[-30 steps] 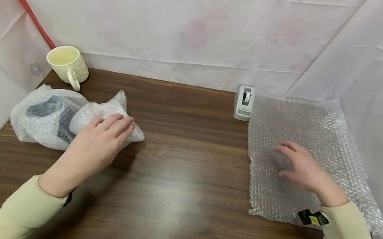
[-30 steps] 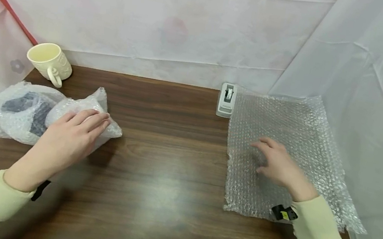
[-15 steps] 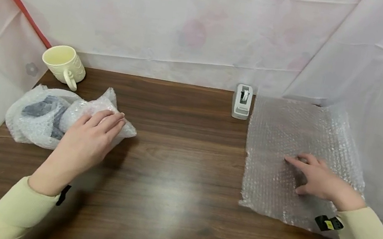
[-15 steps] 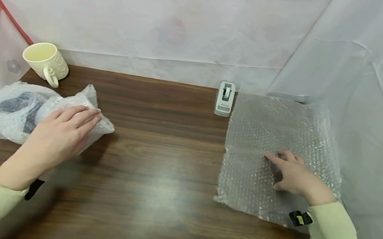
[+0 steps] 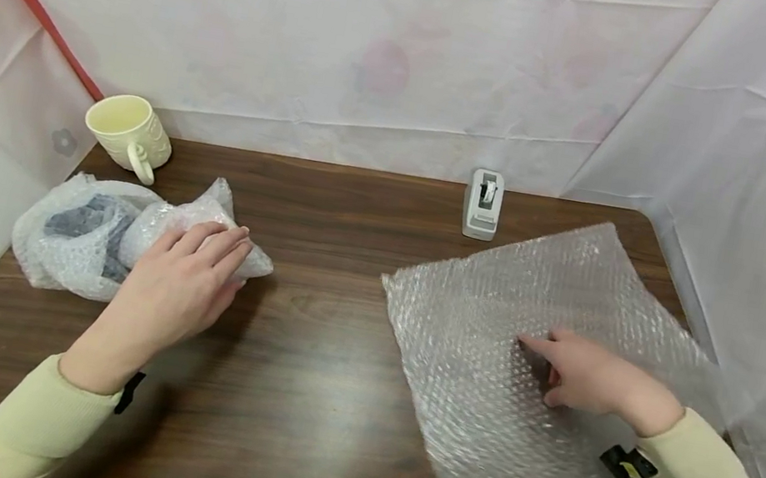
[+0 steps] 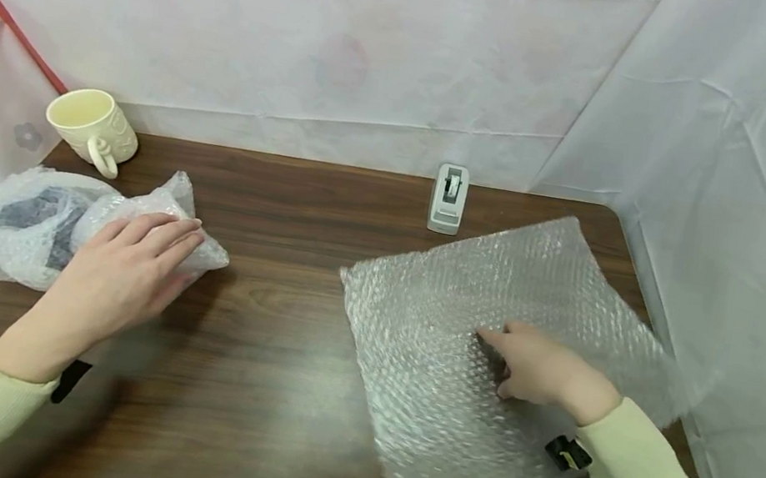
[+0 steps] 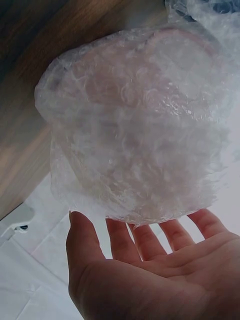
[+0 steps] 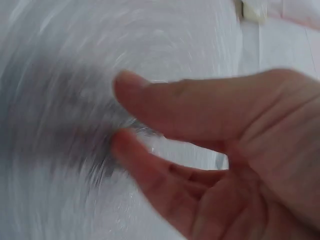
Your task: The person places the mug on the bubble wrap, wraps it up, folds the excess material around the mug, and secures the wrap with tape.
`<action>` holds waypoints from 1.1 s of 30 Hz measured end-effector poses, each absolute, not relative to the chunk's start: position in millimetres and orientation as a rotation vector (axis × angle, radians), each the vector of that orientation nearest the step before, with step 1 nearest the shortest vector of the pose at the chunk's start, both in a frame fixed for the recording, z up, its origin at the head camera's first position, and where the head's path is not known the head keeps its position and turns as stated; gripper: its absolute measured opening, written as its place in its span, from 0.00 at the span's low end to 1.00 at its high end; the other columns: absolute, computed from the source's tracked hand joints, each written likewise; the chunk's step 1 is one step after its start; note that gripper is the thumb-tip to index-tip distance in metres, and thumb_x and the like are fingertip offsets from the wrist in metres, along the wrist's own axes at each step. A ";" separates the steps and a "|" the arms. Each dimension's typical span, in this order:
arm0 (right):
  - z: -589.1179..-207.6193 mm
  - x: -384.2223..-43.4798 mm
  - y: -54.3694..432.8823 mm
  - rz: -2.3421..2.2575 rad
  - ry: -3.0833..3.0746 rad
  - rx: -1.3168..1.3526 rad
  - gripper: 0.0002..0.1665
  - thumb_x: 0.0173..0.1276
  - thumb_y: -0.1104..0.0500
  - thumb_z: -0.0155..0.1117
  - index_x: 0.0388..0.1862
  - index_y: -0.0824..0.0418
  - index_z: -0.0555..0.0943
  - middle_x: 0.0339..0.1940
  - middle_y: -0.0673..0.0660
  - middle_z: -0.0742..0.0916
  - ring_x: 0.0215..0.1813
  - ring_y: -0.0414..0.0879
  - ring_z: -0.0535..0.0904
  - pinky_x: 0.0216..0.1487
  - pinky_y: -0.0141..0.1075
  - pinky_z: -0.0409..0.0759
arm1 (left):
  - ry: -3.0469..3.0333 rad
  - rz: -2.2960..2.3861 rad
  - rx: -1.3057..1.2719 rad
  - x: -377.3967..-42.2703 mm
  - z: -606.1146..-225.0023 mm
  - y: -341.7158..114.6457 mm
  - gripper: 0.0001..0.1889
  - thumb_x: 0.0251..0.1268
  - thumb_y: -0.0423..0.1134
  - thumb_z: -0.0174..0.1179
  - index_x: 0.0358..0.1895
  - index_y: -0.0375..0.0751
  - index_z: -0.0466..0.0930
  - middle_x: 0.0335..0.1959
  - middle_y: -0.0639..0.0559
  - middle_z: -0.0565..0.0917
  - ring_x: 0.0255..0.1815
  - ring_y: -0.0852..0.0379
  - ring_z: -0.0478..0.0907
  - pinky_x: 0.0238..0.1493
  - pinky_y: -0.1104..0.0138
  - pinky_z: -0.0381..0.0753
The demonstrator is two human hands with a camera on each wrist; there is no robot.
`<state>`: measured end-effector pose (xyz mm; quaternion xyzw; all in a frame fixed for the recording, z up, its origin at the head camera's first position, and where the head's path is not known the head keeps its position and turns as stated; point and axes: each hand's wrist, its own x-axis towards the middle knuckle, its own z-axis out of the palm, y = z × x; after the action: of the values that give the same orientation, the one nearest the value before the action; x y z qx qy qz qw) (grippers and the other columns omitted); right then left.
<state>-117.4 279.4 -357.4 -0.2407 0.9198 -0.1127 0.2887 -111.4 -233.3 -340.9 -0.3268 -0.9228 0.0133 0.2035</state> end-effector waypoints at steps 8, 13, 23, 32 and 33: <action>-370.7 -109.4 235.6 -0.241 2.617 -0.742 0.44 0.56 0.50 0.78 0.64 0.74 0.72 0.54 0.67 0.83 0.53 0.60 0.80 0.56 0.53 0.77 | -2.525 0.030 -0.914 -113.5 -337.9 -226.0 0.23 0.56 0.40 0.63 0.52 0.28 0.80 0.58 0.36 0.78 0.57 0.34 0.72 0.49 0.43 0.71; -374.7 -109.3 206.1 -0.257 2.626 -0.762 0.42 0.60 0.45 0.75 0.62 0.72 0.74 0.52 0.64 0.83 0.52 0.57 0.81 0.55 0.50 0.78 | -2.569 -0.055 -1.004 -112.5 -340.2 -206.7 0.24 0.62 0.49 0.62 0.52 0.32 0.81 0.62 0.37 0.76 0.61 0.35 0.71 0.54 0.43 0.72; -377.0 -120.7 146.3 -0.259 2.573 -0.880 0.43 0.61 0.44 0.74 0.65 0.70 0.72 0.51 0.62 0.83 0.52 0.55 0.81 0.56 0.47 0.78 | -2.794 -0.289 -1.350 -105.6 -364.0 -163.2 0.43 0.54 0.70 0.64 0.67 0.43 0.75 0.72 0.43 0.68 0.71 0.43 0.65 0.64 0.47 0.70; -359.9 -124.0 139.0 -0.282 2.477 -1.011 0.44 0.59 0.49 0.75 0.68 0.69 0.71 0.52 0.59 0.82 0.49 0.50 0.81 0.55 0.43 0.79 | -3.095 -0.120 -1.369 -101.7 -373.8 -161.5 0.61 0.35 0.79 0.66 0.74 0.45 0.65 0.78 0.41 0.57 0.76 0.38 0.54 0.71 0.46 0.60; -356.8 -124.7 143.6 -0.296 2.463 -1.020 0.44 0.58 0.50 0.76 0.69 0.69 0.71 0.53 0.59 0.82 0.51 0.50 0.80 0.57 0.43 0.78 | -3.116 -0.110 -1.360 -102.0 -374.0 -162.8 0.61 0.35 0.78 0.67 0.75 0.45 0.65 0.78 0.42 0.56 0.76 0.39 0.54 0.70 0.46 0.60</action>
<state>-124.7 143.6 -356.8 -0.3702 0.8942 -0.1075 0.2275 -102.0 -162.8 -374.0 -0.3966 -0.9082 -0.0321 -0.1296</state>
